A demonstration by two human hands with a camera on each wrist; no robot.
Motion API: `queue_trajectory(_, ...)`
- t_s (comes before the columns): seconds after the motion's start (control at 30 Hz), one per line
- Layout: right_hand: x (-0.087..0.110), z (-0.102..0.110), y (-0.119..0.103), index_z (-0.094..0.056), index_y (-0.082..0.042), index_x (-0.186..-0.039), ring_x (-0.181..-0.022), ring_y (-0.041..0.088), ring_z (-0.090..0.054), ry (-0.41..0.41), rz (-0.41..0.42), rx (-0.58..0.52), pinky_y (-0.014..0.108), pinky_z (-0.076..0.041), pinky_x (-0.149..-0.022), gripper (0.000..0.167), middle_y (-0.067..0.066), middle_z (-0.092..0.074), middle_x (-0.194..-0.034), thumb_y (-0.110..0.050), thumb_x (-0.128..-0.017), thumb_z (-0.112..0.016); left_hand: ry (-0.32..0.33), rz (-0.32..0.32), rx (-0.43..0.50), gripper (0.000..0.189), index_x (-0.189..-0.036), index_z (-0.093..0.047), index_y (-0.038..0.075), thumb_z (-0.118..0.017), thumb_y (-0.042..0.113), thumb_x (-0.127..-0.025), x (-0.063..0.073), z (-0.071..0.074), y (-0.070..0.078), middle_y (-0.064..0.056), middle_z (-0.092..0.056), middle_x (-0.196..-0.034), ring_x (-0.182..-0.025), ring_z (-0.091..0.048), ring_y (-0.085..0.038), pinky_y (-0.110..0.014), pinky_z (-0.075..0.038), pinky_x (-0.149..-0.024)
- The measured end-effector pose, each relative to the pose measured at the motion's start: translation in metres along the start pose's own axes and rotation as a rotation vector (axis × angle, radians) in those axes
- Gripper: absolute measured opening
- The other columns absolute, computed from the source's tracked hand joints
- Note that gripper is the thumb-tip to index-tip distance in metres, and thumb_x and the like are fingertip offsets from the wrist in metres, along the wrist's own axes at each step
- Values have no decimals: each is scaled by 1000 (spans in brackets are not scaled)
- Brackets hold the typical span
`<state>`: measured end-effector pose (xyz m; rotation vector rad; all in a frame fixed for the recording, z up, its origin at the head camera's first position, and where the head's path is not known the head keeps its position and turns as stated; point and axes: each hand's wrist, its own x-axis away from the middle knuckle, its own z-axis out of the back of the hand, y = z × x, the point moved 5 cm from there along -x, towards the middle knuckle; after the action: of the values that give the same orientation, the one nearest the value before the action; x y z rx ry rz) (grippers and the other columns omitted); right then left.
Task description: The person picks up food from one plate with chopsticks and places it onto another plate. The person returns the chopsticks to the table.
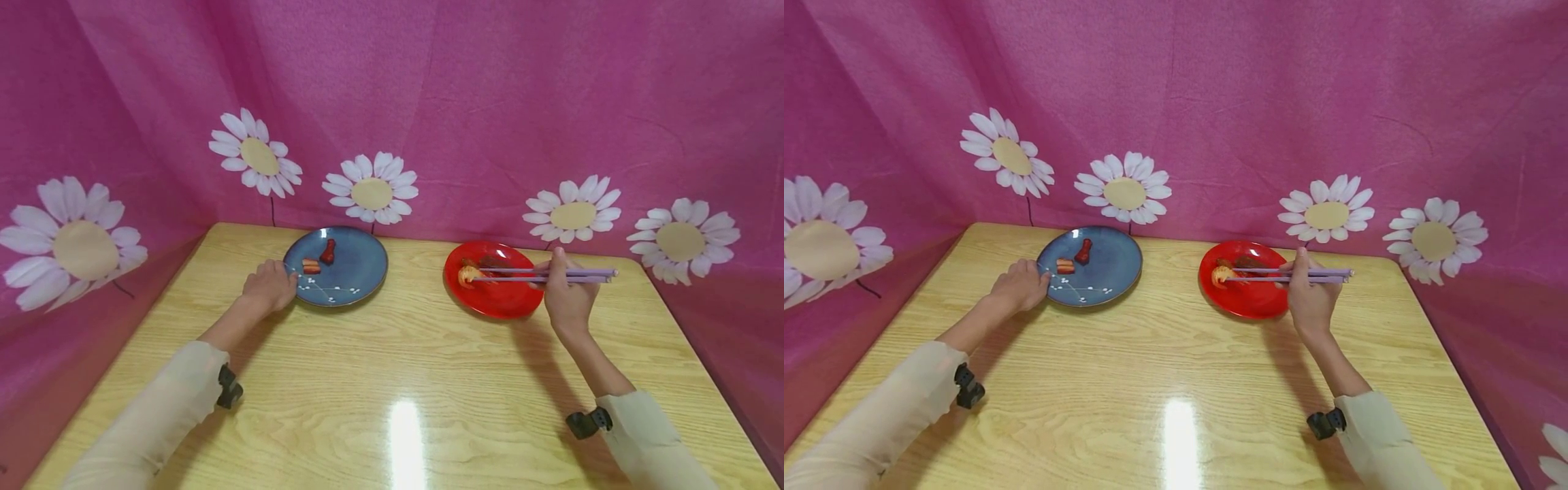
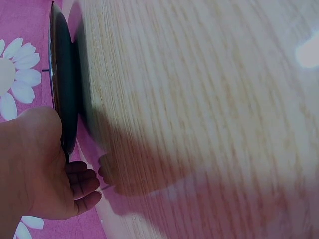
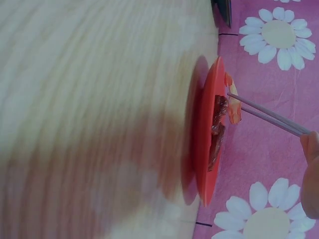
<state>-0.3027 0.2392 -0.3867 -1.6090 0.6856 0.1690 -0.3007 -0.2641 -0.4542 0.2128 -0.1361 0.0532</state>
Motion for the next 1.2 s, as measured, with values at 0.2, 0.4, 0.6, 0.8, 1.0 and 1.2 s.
queue_trajectory(0.2, 6, 3, -12, -66, 18, -77, -52, 12, -67, -29, -8, 38, 25, -53, -53, 41, 10, -69, -68, -13, -102, -55, 3, -4, -1, 55, -125, -39, -21, -30, 29, -106, -1, -1, 0, -30, -45, -113, -109, -46, -43, -56, -42, -92)
queue_trajectory(0.4, 10, 4, -17, -61, 25, -80, -51, 13, -67, -39, -24, 41, 25, -54, -52, 45, 13, -69, -69, -15, -101, -58, 8, -6, -2, 55, -127, -38, -22, -30, 28, -106, -2, 0, -1, -31, -44, -114, -111, -46, -44, -57, -41, -93)
queue_trajectory(0.6, 11, 5, -15, -60, 27, -83, -52, 12, -67, -41, -23, 95, 24, -54, -53, 48, 17, -69, -71, -17, -102, -56, 8, -6, -6, 54, -125, -39, -21, -30, 29, -106, -1, 0, 0, -30, -45, -113, -110, -46, -44, -57, -42, -92)
queue_trajectory(0.8, 8, 7, -9, -62, 25, -81, -52, 12, -67, -44, -22, 101, 24, -54, -53, 47, 10, -70, -70, -17, -102, -56, 7, -6, -5, 53, -122, -40, -21, -30, 28, -106, -1, -1, -1, -29, -44, -110, -107, -46, -43, -57, -42, -91)
queue_trajectory(1.0, 2, 13, 10, -65, 21, -84, -55, 12, -68, -31, -77, 39, 25, -54, -53, 43, 10, -70, -71, -19, -100, -61, 1, -11, -8, 54, -125, -39, -21, -29, 28, -106, 0, -1, -1, -30, -44, -112, -108, -46, -43, -57, -42, -92)
queue_trajectory(1.2, -1, 1, 11, -70, 13, -90, -66, 15, -72, -115, -143, 7, 26, -55, -58, 27, 9, -72, -80, -13, -97, -66, 2, -13, -8, 56, -129, -37, -22, -29, 28, -107, -1, -2, 0, -31, -44, -116, -112, -45, -44, -57, -42, -93)
